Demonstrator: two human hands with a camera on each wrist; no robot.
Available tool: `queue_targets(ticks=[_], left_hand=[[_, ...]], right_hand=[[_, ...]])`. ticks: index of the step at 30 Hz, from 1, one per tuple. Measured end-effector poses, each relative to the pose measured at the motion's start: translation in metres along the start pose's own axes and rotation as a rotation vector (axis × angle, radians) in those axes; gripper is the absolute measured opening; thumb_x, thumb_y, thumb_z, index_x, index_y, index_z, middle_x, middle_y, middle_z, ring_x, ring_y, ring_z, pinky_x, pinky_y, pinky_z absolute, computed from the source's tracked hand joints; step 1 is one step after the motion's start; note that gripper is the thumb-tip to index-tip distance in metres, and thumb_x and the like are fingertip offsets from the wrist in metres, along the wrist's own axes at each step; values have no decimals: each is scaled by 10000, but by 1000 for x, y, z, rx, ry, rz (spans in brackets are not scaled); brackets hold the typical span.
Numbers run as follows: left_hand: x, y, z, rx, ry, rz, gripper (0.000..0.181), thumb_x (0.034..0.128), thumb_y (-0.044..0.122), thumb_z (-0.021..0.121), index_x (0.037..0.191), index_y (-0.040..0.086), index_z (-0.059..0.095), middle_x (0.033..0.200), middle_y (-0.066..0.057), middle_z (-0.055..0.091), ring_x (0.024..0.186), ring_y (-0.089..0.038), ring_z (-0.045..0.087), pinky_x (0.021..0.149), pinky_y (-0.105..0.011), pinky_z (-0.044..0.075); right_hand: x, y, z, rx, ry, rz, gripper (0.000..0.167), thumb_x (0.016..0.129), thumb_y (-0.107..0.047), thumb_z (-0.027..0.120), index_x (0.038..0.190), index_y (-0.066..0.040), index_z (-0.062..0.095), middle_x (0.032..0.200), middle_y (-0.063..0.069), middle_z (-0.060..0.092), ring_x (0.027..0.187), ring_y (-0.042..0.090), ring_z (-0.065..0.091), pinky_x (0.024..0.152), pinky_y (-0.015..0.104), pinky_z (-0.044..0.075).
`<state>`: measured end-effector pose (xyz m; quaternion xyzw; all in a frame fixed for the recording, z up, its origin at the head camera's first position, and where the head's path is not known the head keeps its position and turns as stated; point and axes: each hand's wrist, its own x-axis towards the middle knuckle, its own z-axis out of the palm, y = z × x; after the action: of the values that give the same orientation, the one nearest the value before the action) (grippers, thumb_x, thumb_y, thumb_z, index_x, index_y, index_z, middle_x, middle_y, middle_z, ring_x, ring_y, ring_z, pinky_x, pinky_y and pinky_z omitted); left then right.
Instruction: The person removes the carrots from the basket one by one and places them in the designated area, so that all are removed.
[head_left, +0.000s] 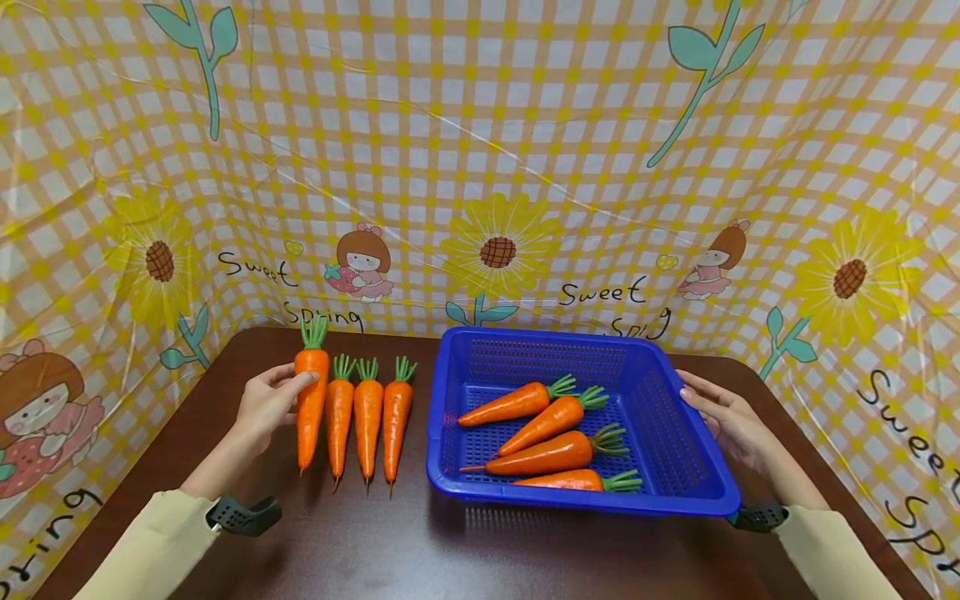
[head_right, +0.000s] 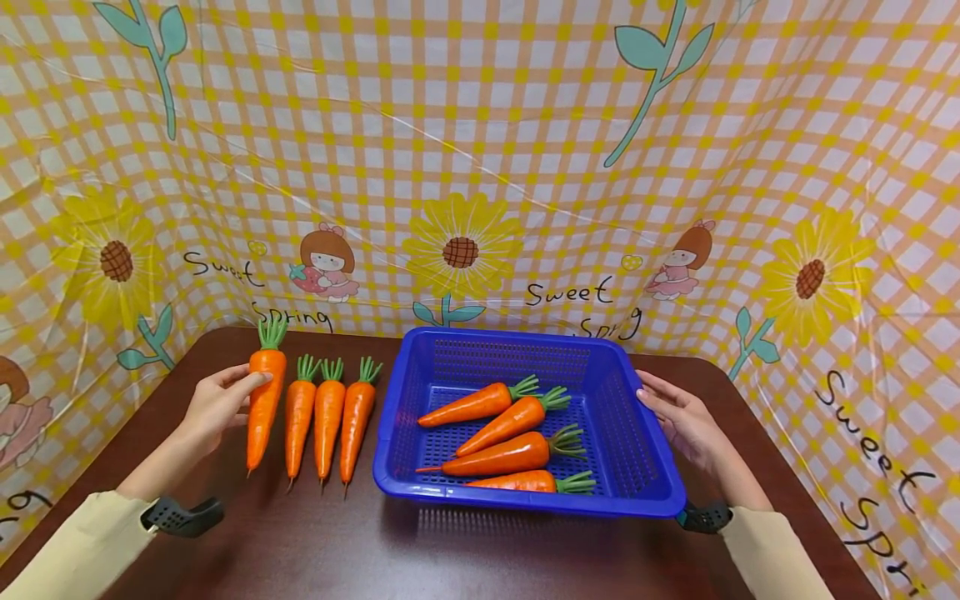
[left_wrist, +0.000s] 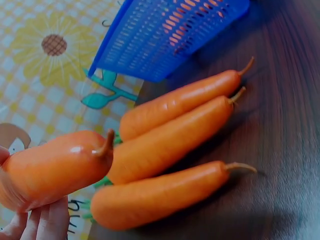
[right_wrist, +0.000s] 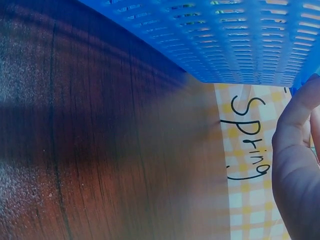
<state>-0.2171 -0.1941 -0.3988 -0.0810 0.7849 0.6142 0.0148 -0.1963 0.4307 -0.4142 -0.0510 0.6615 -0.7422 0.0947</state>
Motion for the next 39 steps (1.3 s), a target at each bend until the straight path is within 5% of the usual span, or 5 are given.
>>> queue_targets(ticks=[14,31,39], left_hand=[[4,-26,-7,75,12,-52,725,928,403,584,1445,-45,345,1353,-270,497,769,-18,597,722,-272,587],[17,-47,-7,184,-10,-88,735,907,413,609,1421,-63,385,1323,-275,504,821,-90,603,729,-321,596],[20,-52,-8,209,-4,-99,716,891,397,628,1387,-80,429,1165,-212,578,794,-84,587,700,-313,597]], right_hand=[[0,0,0,-15,6,11,338,1019,-116,449,1223,-319,626,1084,-93,717,907,110,710,725,273,591],[-1,-1,1,-10,2,2,341,1021,-119,445,1247,-309,615,1091,-93,711,923,92,700,733,255,585],[-1,1,0,-7,3,-1,343,1023,-114,438,1246,-304,616,1077,-77,715,910,100,704,731,259,586]])
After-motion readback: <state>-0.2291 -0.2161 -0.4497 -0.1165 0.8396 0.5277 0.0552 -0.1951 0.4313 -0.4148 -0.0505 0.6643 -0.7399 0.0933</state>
